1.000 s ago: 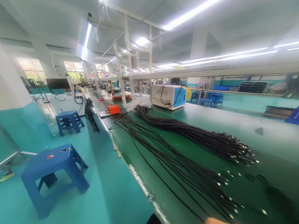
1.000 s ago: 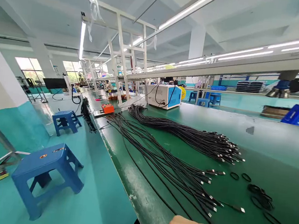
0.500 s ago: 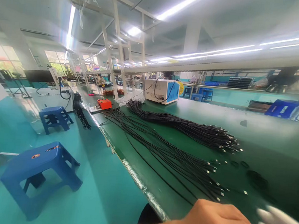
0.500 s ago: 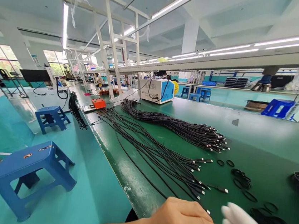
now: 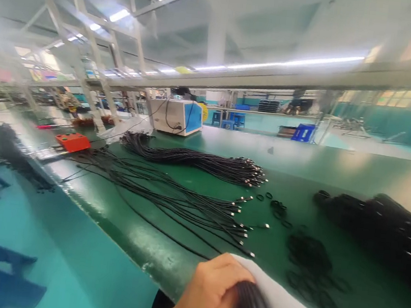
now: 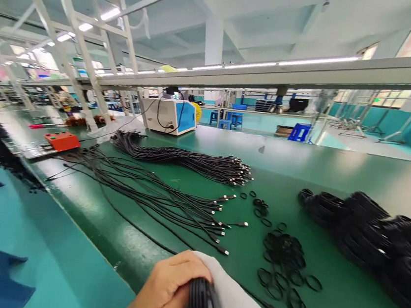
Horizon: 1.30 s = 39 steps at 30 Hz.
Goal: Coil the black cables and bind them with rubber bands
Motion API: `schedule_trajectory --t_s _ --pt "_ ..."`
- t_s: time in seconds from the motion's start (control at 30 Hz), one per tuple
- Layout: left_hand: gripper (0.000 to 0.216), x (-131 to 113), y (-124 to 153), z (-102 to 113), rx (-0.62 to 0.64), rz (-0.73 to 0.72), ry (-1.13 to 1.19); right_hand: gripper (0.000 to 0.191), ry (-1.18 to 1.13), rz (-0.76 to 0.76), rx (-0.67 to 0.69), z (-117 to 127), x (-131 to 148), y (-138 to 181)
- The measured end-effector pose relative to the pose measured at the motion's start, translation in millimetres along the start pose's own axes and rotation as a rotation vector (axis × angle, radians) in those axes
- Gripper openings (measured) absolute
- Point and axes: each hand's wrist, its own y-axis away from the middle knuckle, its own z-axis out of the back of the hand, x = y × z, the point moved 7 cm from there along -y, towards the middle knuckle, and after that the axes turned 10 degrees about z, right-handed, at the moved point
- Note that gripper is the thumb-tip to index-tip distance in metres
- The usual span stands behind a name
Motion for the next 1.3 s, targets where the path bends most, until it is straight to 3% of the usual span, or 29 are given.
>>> schedule_trajectory --t_s 0.17,0.37,0.57,0.7,0.87,1.1,1.3 --pt "0.03 12.6 -9.8 2.2 -0.001 0.191 -0.015 0.031 -0.177 -0.072 0.048 -4.7 -10.7 -17.5" --pt "0.028 22.1 -17.8 -3.0 0.006 0.272 -0.016 0.056 -0.36 -0.146 0.004 -7.9 -19.6 -30.9" --pt "0.026 34.8 -23.2 3.1 -0.03 0.47 0.039 0.038 -0.582 -0.048 0.002 -1.4 -27.0 -31.2" --pt "0.012 36.1 -29.5 2.9 -0.005 0.512 0.003 0.033 -0.583 -0.07 -0.04 4.0 -34.9 -29.3" --pt "0.007 43.5 -29.0 -6.9 0.027 0.668 0.19 0.03 -0.604 -0.048 -0.046 2.2 -35.0 -30.0" --pt "0.01 51.4 -35.3 -6.4 0.024 0.637 -0.041 0.029 -0.518 -0.025 0.002 -1.5 -39.3 -31.1" --pt "0.013 34.8 -34.5 10.4 0.0 0.528 -0.195 0.025 -0.668 -0.047 -0.151 7.5 -50.5 -33.4"
